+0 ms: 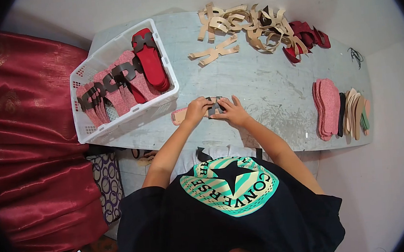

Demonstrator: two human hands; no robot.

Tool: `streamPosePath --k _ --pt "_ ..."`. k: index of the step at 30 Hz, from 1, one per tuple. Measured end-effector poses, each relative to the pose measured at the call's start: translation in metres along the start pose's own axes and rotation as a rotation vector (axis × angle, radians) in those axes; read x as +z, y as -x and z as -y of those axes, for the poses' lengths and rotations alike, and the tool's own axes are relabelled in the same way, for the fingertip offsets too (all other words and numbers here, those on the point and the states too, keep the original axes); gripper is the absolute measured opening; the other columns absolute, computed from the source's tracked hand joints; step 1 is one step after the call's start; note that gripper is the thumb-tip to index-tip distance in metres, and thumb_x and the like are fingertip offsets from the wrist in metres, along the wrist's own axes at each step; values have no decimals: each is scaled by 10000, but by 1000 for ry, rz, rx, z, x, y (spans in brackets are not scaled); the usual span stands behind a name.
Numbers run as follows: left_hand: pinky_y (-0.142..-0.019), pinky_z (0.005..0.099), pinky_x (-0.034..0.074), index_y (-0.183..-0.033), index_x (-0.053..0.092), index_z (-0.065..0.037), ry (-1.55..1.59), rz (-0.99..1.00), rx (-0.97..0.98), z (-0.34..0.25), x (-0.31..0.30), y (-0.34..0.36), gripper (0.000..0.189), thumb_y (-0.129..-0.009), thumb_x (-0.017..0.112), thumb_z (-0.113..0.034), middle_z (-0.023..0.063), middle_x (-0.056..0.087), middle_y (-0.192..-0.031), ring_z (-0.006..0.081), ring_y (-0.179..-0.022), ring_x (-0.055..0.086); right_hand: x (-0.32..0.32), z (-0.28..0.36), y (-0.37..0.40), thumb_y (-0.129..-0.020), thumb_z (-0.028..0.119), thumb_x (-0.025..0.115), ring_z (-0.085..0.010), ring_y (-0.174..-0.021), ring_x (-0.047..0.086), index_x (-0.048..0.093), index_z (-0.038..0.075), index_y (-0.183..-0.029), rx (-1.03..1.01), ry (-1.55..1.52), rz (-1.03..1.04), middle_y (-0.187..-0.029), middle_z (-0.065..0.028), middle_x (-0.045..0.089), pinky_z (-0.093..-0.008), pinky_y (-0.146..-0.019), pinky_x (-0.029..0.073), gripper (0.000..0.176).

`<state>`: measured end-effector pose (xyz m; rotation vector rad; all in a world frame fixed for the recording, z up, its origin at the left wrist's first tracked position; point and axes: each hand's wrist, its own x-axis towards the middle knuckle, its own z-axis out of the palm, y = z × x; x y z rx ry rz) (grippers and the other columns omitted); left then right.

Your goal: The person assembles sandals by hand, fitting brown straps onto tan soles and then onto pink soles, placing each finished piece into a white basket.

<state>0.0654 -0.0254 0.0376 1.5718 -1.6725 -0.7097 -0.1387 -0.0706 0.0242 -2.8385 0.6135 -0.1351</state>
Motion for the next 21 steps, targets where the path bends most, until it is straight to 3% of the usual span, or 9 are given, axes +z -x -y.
streamPosePath --k 8,16,21 --pt "-636 359 478 -904 671 -50 -84 30 81 0 4 11 172 -739 621 -38 121 606 -810 292 -721 607 -4 2 -1 -818 198 551 -254 -1264 360 550 456 -1129 11 -7 -19 -1354 -114 393 -583 -1006 202 404" --pt "-798 377 496 -911 673 -51 -212 102 129 11 9 15 240 -690 598 3 124 626 -953 298 -923 606 -4 3 -1 -815 197 550 -247 -1274 348 556 459 -1120 21 -23 -28 -1356 -104 395 -579 -1015 189 402" --pt "-830 389 487 -933 666 -54 -239 93 175 14 9 16 259 -689 603 6 121 627 -959 298 -950 603 -6 3 0 -820 187 545 -237 -1285 330 546 466 -1127 29 -37 -5 -1360 -96 389 -582 -1018 189 416"
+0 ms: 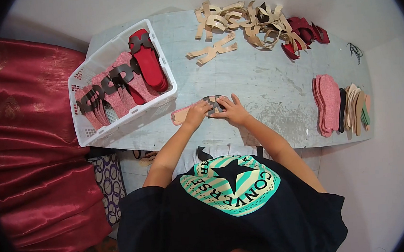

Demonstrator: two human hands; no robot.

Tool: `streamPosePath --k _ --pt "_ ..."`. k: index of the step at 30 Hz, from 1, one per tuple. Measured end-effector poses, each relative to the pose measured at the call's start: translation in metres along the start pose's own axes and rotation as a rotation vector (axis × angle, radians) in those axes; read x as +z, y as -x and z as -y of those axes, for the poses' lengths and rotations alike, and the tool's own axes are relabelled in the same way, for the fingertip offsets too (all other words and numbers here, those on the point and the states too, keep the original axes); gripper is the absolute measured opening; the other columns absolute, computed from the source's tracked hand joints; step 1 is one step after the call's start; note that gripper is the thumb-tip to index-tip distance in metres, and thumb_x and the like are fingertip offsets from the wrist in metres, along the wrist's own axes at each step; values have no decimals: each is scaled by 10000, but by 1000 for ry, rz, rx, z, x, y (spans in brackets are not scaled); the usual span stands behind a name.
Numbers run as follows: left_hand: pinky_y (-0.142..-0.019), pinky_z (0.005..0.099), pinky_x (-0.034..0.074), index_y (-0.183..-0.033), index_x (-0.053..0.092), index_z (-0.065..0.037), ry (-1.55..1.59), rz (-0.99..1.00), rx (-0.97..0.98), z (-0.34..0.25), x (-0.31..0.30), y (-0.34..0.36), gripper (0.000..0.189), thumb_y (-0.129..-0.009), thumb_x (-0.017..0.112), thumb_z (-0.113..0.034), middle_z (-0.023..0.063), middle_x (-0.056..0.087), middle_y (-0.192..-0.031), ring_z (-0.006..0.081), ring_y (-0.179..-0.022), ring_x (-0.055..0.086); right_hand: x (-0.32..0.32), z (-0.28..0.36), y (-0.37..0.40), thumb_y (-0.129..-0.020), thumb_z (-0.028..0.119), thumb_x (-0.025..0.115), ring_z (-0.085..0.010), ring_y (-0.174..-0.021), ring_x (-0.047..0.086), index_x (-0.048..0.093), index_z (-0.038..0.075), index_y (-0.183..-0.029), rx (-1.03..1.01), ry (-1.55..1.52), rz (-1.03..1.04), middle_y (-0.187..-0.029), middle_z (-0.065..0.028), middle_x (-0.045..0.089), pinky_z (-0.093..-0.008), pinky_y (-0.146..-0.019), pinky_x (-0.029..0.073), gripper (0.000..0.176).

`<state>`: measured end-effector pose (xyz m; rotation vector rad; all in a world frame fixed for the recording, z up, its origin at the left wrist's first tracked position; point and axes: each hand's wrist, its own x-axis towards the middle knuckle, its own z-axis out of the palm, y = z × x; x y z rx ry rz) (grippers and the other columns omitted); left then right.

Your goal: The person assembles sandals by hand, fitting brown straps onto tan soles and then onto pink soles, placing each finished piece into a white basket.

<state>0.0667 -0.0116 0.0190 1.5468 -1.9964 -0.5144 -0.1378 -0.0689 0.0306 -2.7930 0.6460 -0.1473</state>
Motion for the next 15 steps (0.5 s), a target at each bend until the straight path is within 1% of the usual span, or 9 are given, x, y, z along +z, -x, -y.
streamPosePath --k 2,5,7,8,10,11,13,14,15 --pt "-839 391 484 -939 663 -55 4 2 14 0 1 0 265 -688 606 5 119 628 -956 299 -954 602 0 0 0 -824 177 539 -227 -1290 319 532 473 -1141 5 4 15 -1359 -94 384 -585 -1019 194 434" --pt "-806 384 496 -937 661 -53 -17 12 18 -3 -2 -1 262 -684 617 -1 113 625 -938 293 -924 609 3 -2 0 -819 199 550 -246 -1283 336 542 478 -1129 3 1 3 -1366 -97 388 -578 -1020 171 417" --pt "-763 376 507 -965 651 -57 3 73 -31 -3 -3 -1 292 -679 626 -3 106 614 -941 287 -886 613 3 -2 0 -820 194 547 -246 -1286 332 534 485 -1134 -2 -7 0 -1371 -97 382 -579 -1020 169 428" --pt "-763 376 507 -965 651 -57 3 73 -32 -2 -4 -1 292 -679 626 -3 106 614 -941 287 -886 613 4 -2 0 -820 194 547 -246 -1286 332 534 485 -1134 -3 -8 1 -1371 -97 382 -579 -1020 169 428" --pt "-727 369 513 -1018 631 -63 -24 89 42 1 -6 0 343 -680 629 -3 104 602 -958 283 -859 612 3 -3 0 -819 189 545 -246 -1284 335 528 485 -1139 -9 1 -2 -1369 -99 383 -580 -1017 176 436" --pt "-727 369 513 -1018 631 -63 -24 89 41 1 -6 1 343 -680 629 -3 104 602 -958 283 -859 612 3 -2 0 -819 189 545 -246 -1284 335 528 485 -1139 -10 1 -1 -1369 -99 383 -580 -1017 176 436" --pt "-749 370 511 -1063 607 -62 -51 150 44 3 -6 2 382 -686 629 -1 115 596 -986 285 -926 602 3 -2 0 -827 191 535 -231 -1288 319 527 475 -1141 -16 52 -1 -1356 -94 386 -587 -1025 185 425" --pt "-749 370 511 -1063 607 -62 -50 151 44 4 -6 3 382 -686 629 -1 115 596 -986 285 -926 602 3 -2 0 -827 191 535 -231 -1288 319 527 475 -1141 -15 52 -1 -1356 -94 386 -587 -1025 185 425" --pt "-770 369 507 -1076 600 -60 -60 140 71 5 -5 5 380 -701 625 -8 124 593 -1008 286 -969 589 2 -2 0 -826 190 535 -231 -1289 318 526 475 -1142 -12 34 6 -1358 -94 383 -586 -1025 184 426"
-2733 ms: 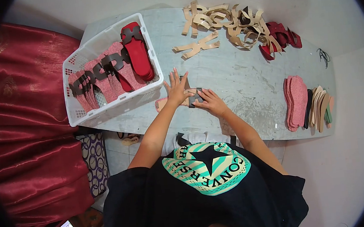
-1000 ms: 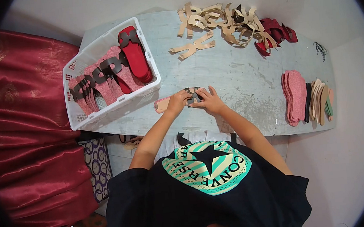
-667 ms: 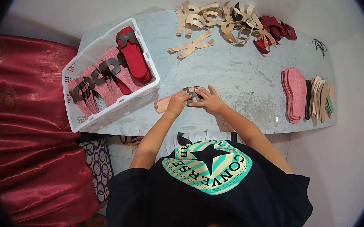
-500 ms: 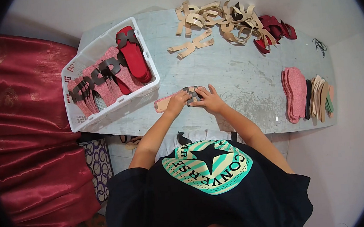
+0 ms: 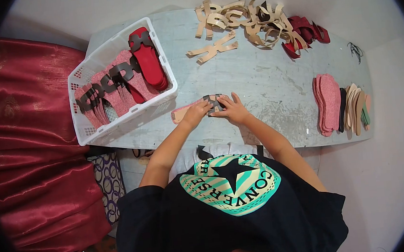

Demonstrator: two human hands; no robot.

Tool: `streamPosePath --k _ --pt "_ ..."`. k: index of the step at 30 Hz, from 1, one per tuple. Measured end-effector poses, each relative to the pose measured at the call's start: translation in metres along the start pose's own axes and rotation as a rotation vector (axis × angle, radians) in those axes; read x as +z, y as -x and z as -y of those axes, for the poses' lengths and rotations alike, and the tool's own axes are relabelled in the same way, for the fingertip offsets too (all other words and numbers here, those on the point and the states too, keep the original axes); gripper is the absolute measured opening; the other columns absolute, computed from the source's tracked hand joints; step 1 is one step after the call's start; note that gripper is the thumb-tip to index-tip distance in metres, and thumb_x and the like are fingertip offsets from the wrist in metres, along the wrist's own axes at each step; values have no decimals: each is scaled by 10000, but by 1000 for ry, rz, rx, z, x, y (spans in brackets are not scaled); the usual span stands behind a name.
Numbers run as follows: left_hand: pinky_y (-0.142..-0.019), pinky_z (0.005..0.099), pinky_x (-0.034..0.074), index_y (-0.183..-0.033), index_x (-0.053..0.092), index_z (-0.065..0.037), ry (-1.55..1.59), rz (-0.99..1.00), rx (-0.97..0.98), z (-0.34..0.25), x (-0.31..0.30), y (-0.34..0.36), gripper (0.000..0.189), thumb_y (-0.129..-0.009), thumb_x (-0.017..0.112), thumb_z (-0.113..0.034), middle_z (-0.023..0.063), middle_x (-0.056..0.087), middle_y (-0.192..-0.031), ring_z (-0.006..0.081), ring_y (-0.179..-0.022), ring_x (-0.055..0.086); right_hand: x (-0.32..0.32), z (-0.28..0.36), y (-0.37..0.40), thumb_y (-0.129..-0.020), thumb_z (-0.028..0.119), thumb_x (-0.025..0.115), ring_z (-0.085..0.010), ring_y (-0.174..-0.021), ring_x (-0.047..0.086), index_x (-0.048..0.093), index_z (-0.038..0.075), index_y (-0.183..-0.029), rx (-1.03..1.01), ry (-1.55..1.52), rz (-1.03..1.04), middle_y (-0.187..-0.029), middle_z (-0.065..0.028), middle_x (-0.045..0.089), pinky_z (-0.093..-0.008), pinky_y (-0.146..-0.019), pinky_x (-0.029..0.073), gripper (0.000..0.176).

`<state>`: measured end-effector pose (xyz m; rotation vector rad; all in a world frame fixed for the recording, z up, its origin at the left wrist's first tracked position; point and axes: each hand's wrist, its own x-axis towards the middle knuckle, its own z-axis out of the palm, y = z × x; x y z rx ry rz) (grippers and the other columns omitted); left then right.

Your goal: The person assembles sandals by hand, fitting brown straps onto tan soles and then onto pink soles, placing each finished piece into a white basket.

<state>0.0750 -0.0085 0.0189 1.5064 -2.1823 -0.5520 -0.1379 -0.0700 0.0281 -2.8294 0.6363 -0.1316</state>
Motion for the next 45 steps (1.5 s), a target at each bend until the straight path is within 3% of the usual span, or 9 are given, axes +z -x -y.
streamPosePath --k 4,14,23,31,40,45 --pt "-844 365 487 -1126 580 -60 -57 -2 21 2 6 6 367 -759 589 -37 143 578 -1094 285 -1081 545 0 0 0 -826 185 535 -231 -1291 314 522 478 -1147 0 3 -4 -1358 -96 383 -581 -1028 181 435" --pt "-916 357 453 -1183 547 -61 -39 23 -21 -6 6 13 376 -811 508 -28 156 536 -1188 280 -1171 481 -1 -2 0 -824 163 531 -226 -1284 331 512 491 -1149 -18 14 -7 -1340 -89 400 -580 -1026 185 462" --pt "-981 376 388 -1164 501 61 -94 -33 78 -14 5 17 383 -812 539 -87 201 495 -1198 325 -1190 442 2 -5 1 -811 149 534 -242 -1259 368 521 487 -1143 -41 1 -49 -1331 -100 413 -564 -1011 225 474" --pt "-978 399 383 -1169 486 69 -152 -76 50 -9 24 17 512 -797 621 -257 239 482 -1208 352 -1188 437 3 -11 0 -763 222 625 -283 -1211 430 575 377 -1112 -117 -93 -201 -1282 -123 479 -479 -1018 272 386" --pt "-1019 389 337 -1165 478 75 -408 -100 73 -11 38 20 486 -824 568 -261 212 501 -1185 326 -1214 413 14 -20 0 -722 49 644 -210 -1222 441 548 90 -1134 -29 -180 -183 -1287 -70 498 -472 -1036 278 425" --pt "-1013 381 347 -1166 478 72 -387 -99 69 -9 35 20 487 -832 559 -272 210 500 -1187 324 -1205 421 13 -25 1 -775 144 622 -232 -1235 424 531 77 -1164 -88 -141 -147 -1302 -76 484 -497 -1052 229 405"
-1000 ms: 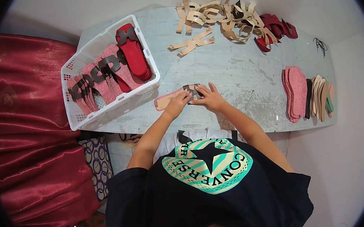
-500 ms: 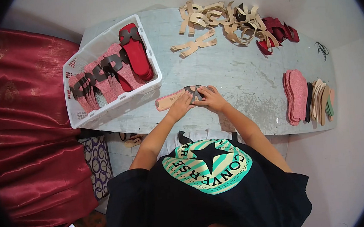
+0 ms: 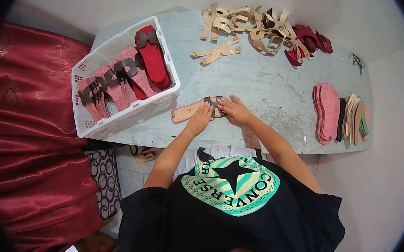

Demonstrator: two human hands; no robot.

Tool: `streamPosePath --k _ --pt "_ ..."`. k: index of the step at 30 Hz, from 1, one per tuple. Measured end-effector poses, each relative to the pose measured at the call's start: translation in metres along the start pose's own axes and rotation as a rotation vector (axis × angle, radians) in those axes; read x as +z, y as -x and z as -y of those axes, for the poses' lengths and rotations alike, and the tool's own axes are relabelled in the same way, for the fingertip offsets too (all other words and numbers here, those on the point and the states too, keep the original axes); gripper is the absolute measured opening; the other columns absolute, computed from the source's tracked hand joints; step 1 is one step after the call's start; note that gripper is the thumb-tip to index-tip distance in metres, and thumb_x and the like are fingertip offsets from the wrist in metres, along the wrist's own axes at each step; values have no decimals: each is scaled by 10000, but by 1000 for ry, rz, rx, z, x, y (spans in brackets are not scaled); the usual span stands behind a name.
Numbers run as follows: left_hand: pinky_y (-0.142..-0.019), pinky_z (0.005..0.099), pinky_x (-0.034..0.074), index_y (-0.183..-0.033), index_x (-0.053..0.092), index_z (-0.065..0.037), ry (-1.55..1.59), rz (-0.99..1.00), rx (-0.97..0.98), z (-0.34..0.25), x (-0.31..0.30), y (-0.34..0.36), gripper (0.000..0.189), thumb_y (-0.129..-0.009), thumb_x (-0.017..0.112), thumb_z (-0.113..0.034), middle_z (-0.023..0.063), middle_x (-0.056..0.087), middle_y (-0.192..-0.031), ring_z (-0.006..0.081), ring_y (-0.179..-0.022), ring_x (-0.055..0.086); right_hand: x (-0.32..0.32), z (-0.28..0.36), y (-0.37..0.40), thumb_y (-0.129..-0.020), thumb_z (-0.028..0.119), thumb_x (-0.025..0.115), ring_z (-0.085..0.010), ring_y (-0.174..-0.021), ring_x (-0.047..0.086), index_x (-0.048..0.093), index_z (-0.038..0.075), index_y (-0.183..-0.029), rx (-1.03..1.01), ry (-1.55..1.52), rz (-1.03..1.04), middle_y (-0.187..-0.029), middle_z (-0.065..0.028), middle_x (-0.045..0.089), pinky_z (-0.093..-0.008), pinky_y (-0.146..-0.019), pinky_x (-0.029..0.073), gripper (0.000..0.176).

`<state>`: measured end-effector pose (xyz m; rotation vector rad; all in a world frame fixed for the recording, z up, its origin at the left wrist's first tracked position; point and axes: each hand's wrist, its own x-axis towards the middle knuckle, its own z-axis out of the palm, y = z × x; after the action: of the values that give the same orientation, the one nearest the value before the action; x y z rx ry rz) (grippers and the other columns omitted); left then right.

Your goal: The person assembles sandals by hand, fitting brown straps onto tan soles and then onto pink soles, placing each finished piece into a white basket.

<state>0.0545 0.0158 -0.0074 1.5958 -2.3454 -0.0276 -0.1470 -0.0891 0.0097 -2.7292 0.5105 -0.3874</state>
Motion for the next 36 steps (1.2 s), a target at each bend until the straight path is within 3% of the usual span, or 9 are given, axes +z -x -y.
streamPosePath --k 5,10,13,20,26,28,29,31,36 --pt "-961 395 402 -1151 496 64 84 -43 -47 -6 -9 -4 473 -786 622 -210 244 498 -1177 357 -1157 465 -16 9 0 -791 247 615 -247 -1248 398 525 50 -1158 -28 -28 10 -1302 -107 472 -518 -1070 172 426" --pt "-984 383 380 -1171 478 64 107 -41 -146 -11 -12 -6 435 -850 549 -222 220 498 -1184 346 -1177 446 7 12 -10 -701 131 644 -237 -1150 489 550 67 -1063 75 14 -132 -1183 -99 550 -454 -1022 294 379" --pt "-990 398 370 -1172 475 64 129 -58 -210 -15 -10 -8 490 -820 588 -258 222 497 -1183 352 -1184 437 8 11 -14 -669 57 619 -223 -1089 528 568 72 -1016 87 -29 -196 -1139 -77 577 -412 -956 368 351" --pt "-1028 459 300 -1136 503 29 193 -112 -290 -37 -26 -18 531 -765 635 -327 186 503 -1182 339 -1207 412 -6 11 -16 -655 19 614 -224 -1042 546 578 65 -999 50 -62 -172 -1090 -79 600 -379 -919 392 349" --pt "-1038 560 210 -968 542 -64 -226 -109 -242 -39 -14 -28 253 -742 599 -162 99 531 -1129 273 -1192 451 -8 23 -1 -643 22 635 -214 -1033 552 576 74 -983 85 -47 -152 -1059 -75 610 -411 -937 365 349" --pt "-1029 539 244 -954 528 -31 -22 -150 -285 -40 -15 -28 284 -682 607 -57 127 513 -1181 329 -1166 459 -8 29 1 -635 39 658 -216 -1010 559 568 71 -1007 238 -184 -176 -1029 -74 618 -427 -934 355 384" --pt "-1029 539 244 -954 528 -31 -24 -150 -292 -41 -16 -26 284 -682 607 -57 127 513 -1181 329 -1166 459 -9 28 3 -635 39 658 -216 -1010 559 568 71 -1007 233 -187 -173 -1029 -74 618 -427 -934 355 384" --pt "-930 453 393 -950 523 -7 239 -143 -370 -47 -34 -24 281 -676 581 9 137 534 -1134 350 -1058 524 -11 27 7 -640 41 666 -244 -971 570 581 74 -1016 232 -362 -150 -980 -79 626 -412 -929 351 387" --pt "-749 386 486 -952 516 4 484 -131 -496 -66 -75 -15 275 -685 564 50 145 543 -1088 348 -899 579 -31 39 12 -654 -7 650 -277 -901 588 613 48 -982 187 -515 -171 -945 -106 628 -367 -844 424 334"
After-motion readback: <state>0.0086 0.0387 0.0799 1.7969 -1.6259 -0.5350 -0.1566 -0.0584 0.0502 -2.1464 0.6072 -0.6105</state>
